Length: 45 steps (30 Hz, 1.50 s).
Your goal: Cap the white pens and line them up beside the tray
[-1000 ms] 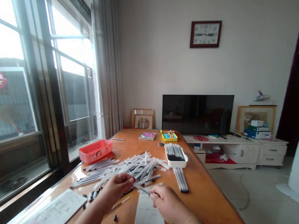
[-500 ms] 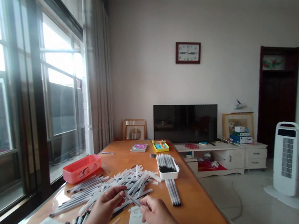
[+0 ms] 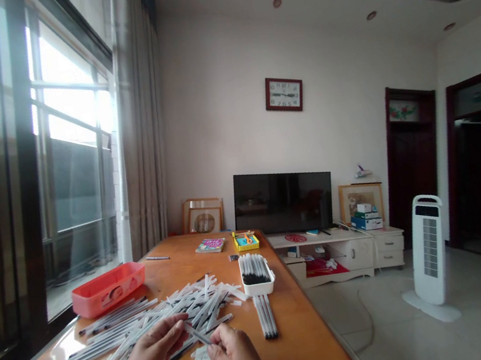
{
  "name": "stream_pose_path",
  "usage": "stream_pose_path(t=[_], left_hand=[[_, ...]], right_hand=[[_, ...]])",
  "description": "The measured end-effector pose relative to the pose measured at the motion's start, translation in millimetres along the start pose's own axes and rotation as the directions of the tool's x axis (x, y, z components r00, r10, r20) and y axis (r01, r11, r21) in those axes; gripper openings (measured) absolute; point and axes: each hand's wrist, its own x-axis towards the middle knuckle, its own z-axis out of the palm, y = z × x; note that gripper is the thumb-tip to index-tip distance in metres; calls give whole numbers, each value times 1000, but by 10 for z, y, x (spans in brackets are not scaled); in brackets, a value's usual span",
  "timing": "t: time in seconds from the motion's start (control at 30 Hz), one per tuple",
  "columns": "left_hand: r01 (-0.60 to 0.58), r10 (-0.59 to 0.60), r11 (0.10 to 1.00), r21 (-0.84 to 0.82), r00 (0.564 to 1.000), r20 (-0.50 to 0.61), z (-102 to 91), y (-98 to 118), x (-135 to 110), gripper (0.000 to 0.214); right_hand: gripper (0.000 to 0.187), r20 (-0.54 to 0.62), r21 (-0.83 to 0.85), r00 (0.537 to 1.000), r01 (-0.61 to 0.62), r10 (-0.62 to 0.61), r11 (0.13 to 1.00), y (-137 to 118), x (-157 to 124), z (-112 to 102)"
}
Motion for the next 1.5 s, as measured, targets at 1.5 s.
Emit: stream_pose_path(t=[1.5], left_hand=[[174, -174, 941, -291, 984, 27, -75, -36, 29, 20]], right_hand=[[70, 239, 398, 966, -192, 101, 897, -10, 59, 216]])
